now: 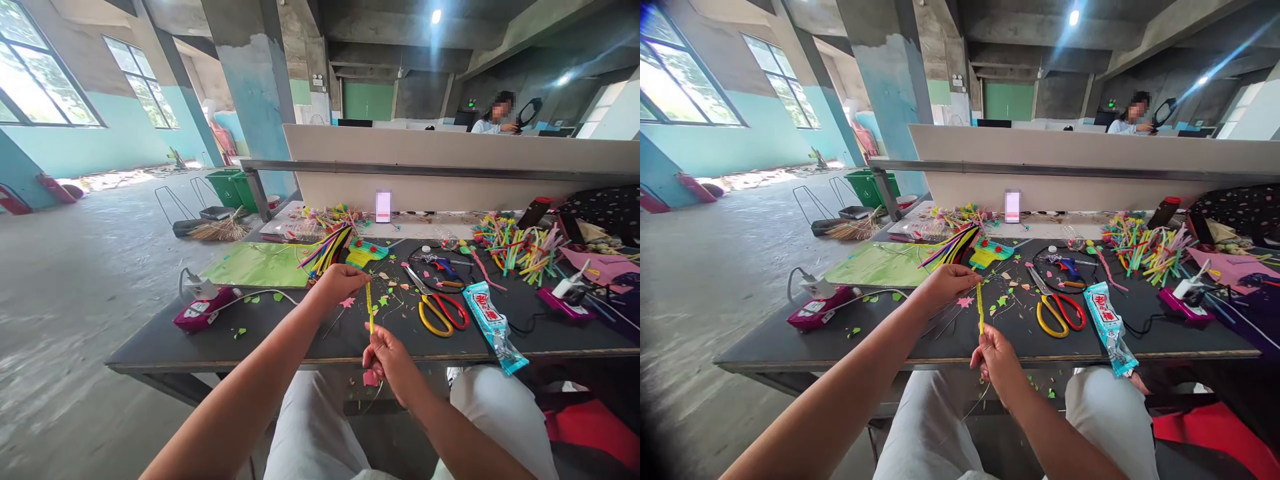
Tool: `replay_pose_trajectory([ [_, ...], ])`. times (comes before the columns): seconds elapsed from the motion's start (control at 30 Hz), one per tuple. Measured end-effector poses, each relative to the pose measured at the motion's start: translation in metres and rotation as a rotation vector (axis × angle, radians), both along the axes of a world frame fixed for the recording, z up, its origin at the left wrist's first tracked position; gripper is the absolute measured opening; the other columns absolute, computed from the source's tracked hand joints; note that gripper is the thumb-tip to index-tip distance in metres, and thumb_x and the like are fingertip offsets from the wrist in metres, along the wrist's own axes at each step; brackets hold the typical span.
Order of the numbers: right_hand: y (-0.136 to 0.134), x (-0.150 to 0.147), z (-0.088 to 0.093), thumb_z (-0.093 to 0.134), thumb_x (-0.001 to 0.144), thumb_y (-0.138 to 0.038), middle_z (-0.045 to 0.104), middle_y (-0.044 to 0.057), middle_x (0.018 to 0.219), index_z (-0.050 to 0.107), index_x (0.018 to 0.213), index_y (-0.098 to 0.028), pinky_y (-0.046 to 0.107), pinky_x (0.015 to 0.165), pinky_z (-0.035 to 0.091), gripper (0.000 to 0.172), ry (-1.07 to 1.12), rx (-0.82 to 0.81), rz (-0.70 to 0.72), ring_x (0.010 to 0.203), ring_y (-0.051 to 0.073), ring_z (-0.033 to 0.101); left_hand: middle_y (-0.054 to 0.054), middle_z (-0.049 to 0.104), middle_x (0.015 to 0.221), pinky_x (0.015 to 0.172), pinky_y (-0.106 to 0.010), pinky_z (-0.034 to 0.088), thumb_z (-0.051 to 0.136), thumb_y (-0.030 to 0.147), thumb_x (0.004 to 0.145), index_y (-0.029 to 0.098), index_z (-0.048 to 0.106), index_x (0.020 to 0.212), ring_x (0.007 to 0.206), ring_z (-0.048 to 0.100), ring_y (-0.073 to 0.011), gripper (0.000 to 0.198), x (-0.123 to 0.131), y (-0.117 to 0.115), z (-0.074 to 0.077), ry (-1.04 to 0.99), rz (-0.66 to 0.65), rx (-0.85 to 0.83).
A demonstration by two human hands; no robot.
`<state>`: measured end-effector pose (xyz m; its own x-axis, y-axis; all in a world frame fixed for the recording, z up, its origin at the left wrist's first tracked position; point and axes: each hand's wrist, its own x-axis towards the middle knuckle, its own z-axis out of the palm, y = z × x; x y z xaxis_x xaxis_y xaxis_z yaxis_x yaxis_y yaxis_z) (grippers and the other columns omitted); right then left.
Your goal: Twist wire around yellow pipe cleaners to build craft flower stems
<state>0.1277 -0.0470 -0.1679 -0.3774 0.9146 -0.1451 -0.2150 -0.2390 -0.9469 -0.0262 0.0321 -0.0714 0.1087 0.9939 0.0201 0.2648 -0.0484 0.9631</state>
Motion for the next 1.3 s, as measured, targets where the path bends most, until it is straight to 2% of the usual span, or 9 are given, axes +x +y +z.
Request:
replay_pose_trajectory([
  [0.13, 0.002, 0.002, -0.001, 0.054, 0.076, -0.06, 0.056, -0.004, 0.052, 0.054, 0.088, -0.016, 0.019, 0.036, 0.022, 0.045, -0.054, 0.022, 0.005, 0.034, 0.004, 0.03, 0.007, 0.043, 0.042, 0.034, -0.02, 0.012, 0.072, 0.048, 0.063, 0.014, 0.061, 0.067, 0.031, 0.026, -0.0025, 0.036, -0.002, 0.001, 0.002, -0.103, -0.041, -0.13],
  [0.3, 0.001, 0.002, -0.003, 0.055, 0.076, -0.058, 0.055, -0.004, 0.051, 0.052, 0.077, -0.017, 0.018, 0.035, 0.021, 0.041, -0.022, 0.008, 0.041, 0.034, 0.004, 0.03, 0.006, 0.047, 0.045, 0.032, -0.018, 0.013, 0.075, 0.048, 0.062, 0.013, 0.062, 0.069, 0.031, 0.028, -0.0013, 0.038, -0.005, 0.001, 0.008, -0.136, -0.084, -0.174],
  [0.47, -0.003, 0.004, 0.005, 0.057, 0.077, -0.056, 0.051, -0.006, 0.05, 0.053, 0.077, -0.018, 0.018, 0.036, 0.019, 0.038, 0.131, -0.095, -0.023, 0.035, 0.003, 0.027, -0.006, 0.063, 0.095, 0.059, -0.021, 0.049, 0.067, 0.052, 0.071, 0.019, 0.059, 0.108, 0.069, 0.06, -0.0096, 0.05, -0.001, -0.02, 0.002, -0.543, 0.054, 0.023],
  [0.53, -0.004, 0.005, 0.008, 0.059, 0.076, -0.055, 0.052, -0.006, 0.051, 0.052, 0.077, -0.018, 0.018, 0.036, 0.019, 0.038, 0.171, -0.104, -0.05, 0.035, 0.003, 0.027, -0.006, 0.06, 0.107, 0.069, -0.027, 0.052, 0.066, 0.054, 0.071, 0.025, 0.052, 0.119, 0.084, 0.061, -0.0138, 0.058, 0.003, -0.036, -0.01, -0.643, 0.121, 0.051],
  [0.63, -0.007, 0.004, 0.008, 0.058, 0.077, -0.057, 0.053, -0.005, 0.054, 0.049, 0.074, -0.019, 0.019, 0.036, 0.021, 0.039, 0.217, -0.06, -0.06, 0.036, 0.004, 0.03, -0.008, 0.062, 0.104, 0.067, -0.025, 0.052, 0.073, 0.048, 0.066, 0.022, 0.054, 0.12, 0.084, 0.062, -0.0155, 0.063, 0.016, -0.06, -0.033, -0.591, 0.001, -0.094],
  [0.73, -0.011, -0.003, -0.001, 0.054, 0.08, -0.059, 0.053, -0.004, 0.057, 0.05, 0.073, -0.019, 0.021, 0.039, 0.027, 0.041, 0.245, 0.007, -0.029, 0.039, 0.006, 0.035, -0.006, 0.064, 0.088, 0.043, -0.021, 0.044, 0.074, 0.046, 0.065, 0.018, 0.06, 0.11, 0.056, 0.059, -0.0112, 0.055, 0.031, -0.074, -0.048, -0.477, -0.135, -0.228],
  [0.93, -0.019, -0.008, -0.012, 0.052, 0.083, -0.057, 0.058, 0.0, 0.063, 0.055, 0.075, -0.018, 0.026, 0.051, 0.039, 0.039, 0.171, 0.079, 0.011, 0.05, 0.011, 0.05, 0.002, 0.06, 0.066, 0.027, -0.016, 0.028, 0.072, 0.044, 0.065, 0.018, 0.059, 0.096, 0.03, 0.043, -0.0044, 0.043, 0.045, -0.075, -0.052, -0.335, -0.08, -0.295],
  [1.2, -0.022, 0.017, 0.002, 0.063, 0.076, -0.052, 0.065, 0.004, 0.087, 0.061, 0.09, -0.018, 0.031, 0.069, 0.044, 0.037, -0.051, 0.12, 0.129, 0.078, 0.018, 0.061, 0.001, 0.062, 0.067, 0.043, -0.019, 0.041, 0.072, 0.031, 0.064, 0.015, 0.062, 0.089, 0.047, 0.055, -0.0091, 0.032, 0.043, -0.074, -0.062, -0.274, -0.026, -0.23],
  [1.3, -0.015, 0.042, 0.004, 0.063, 0.074, -0.053, 0.064, 0.003, 0.071, 0.061, 0.077, -0.018, 0.029, 0.057, 0.043, 0.034, -0.216, 0.106, 0.083, 0.06, 0.015, 0.057, 0.0, 0.063, 0.072, 0.059, -0.022, 0.046, 0.071, 0.03, 0.065, 0.016, 0.063, 0.085, 0.063, 0.062, -0.0123, 0.026, 0.04, -0.079, -0.059, -0.363, -0.004, -0.178],
])
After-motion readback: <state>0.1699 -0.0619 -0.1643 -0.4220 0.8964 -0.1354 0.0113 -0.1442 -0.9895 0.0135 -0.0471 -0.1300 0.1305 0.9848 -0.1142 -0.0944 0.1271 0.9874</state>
